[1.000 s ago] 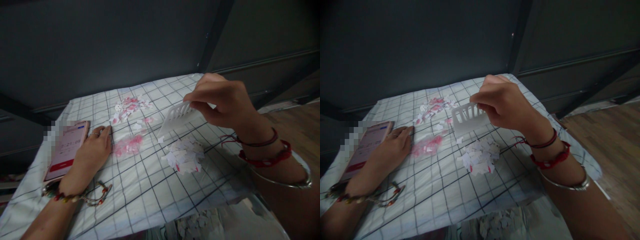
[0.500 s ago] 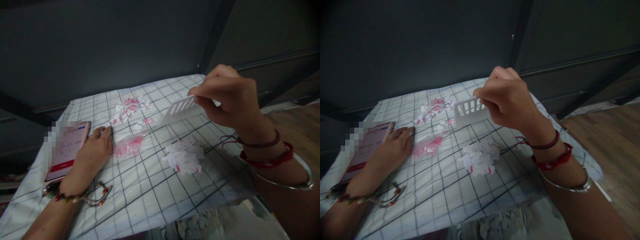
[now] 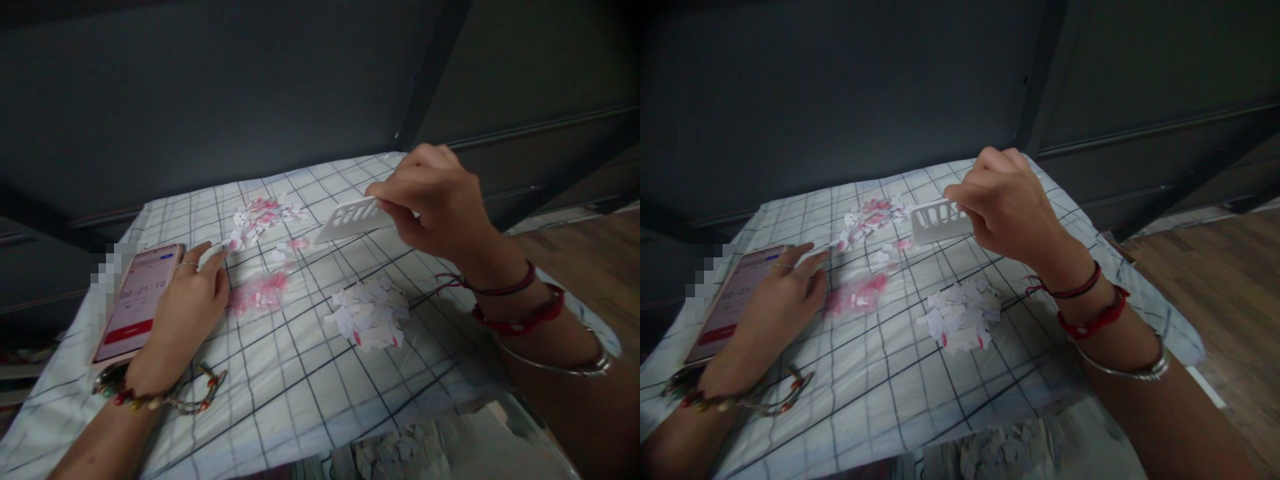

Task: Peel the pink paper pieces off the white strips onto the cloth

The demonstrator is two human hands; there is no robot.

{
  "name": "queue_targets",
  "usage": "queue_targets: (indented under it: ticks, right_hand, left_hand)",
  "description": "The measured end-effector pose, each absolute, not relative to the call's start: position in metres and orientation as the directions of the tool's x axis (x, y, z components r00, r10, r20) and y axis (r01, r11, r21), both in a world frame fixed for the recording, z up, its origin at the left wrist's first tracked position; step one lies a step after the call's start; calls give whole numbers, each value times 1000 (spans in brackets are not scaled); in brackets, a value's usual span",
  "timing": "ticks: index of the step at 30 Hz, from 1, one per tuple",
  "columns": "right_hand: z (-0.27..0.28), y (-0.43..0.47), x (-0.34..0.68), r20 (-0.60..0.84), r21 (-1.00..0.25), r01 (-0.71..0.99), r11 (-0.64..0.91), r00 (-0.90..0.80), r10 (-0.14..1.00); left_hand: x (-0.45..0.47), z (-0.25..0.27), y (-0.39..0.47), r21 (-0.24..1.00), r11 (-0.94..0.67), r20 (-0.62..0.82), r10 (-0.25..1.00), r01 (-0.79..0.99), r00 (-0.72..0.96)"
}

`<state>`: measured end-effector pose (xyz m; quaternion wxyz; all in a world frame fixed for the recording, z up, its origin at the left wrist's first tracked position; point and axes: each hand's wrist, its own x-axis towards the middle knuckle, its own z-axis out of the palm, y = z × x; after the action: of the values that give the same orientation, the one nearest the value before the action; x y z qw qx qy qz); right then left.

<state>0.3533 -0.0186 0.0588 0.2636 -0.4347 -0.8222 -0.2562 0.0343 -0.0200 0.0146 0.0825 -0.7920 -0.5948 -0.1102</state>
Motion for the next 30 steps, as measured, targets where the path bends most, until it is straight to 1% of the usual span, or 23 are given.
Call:
queue_targets:
  ticks: [4,8,12,18,21,24,26,28,30]
  right_hand:
    - [58,-17,353,648,207,834,512,-509,567]
    - [61,-19,358,663,206,796,569,-541,517]
    - [62,-19,361,706,206,806,554,-515,486]
    - [64,-22,362,699,103,710,697,-550,457]
    - [66,-25,362,714,77,698,712,-537,449]
    - [67,-25,364,698,58,669,741,-558,448]
    - [68,-26,366,688,25,645,764,-565,455]
    - [69,-28,366,710,-1,642,767,-539,452]
    - [69,-29,364,740,34,678,734,-511,438]
  left_hand:
    - [35,15,-19,18,-302,273,919,953,286]
    - [33,13,-18,19,-329,270,911,944,311]
    - [31,10,-17,25,-358,284,898,933,337]
    - [33,10,-18,46,-417,316,868,908,383]
    - [34,12,-20,64,-432,317,864,900,392]
    - [35,13,-21,75,-448,316,858,891,405]
    - [35,14,-21,76,-455,318,854,887,411]
    - [35,15,-22,78,-460,318,852,884,415]
    - [35,15,-22,87,-466,319,850,880,419]
